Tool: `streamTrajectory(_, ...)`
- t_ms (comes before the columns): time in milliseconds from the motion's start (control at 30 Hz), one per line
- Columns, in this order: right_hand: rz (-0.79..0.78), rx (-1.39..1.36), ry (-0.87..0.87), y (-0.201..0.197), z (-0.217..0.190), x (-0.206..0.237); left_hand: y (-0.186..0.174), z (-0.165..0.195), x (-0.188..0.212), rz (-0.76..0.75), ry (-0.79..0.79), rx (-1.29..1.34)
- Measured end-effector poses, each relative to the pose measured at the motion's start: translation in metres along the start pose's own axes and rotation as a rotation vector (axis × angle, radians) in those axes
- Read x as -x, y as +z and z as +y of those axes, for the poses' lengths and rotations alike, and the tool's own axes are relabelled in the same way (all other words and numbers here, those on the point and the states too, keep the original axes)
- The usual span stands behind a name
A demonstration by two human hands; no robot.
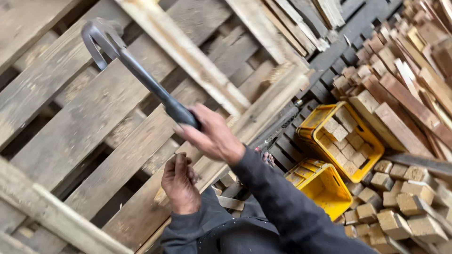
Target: The person assembles wooden pallets by nailing small wooden blocks onto pallet slats using a hammer. They repeatedly pick up blocks, position them, and drive nails into the wood. The person also moves blocks between yellow crates and the pallets.
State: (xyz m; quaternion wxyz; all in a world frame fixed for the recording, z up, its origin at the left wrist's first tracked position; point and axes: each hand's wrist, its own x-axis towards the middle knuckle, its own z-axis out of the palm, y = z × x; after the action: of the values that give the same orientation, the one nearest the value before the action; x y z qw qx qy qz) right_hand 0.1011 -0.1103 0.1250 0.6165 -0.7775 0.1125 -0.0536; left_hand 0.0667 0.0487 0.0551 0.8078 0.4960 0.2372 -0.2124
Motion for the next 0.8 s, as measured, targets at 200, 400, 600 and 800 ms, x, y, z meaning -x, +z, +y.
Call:
streamTrajectory(200, 0.485, -0.377, 0.523, -0.111, 0.084, 0.161, 0.118, -0.088, -0.029, -0.403, 0.319, -0.466)
streamTrajectory(400, 0.699, -0.544, 0.689, -0.172, 0.181, 0.274, 0.239, -0.181, -0.082, -0.608, 0.607, -0.858)
streamTrajectory(600, 0.614, -0.574, 0.765, -0.226, 0.208, 0.297, 0.256, -0.206, -0.088, -0.492, 0.814, -0.946)
streamTrajectory(800, 0.336, -0.244, 0.453, -0.247, 0.206, 0.260, 0.254, -0.206, -0.082, -0.434, 0.851, -1.042)
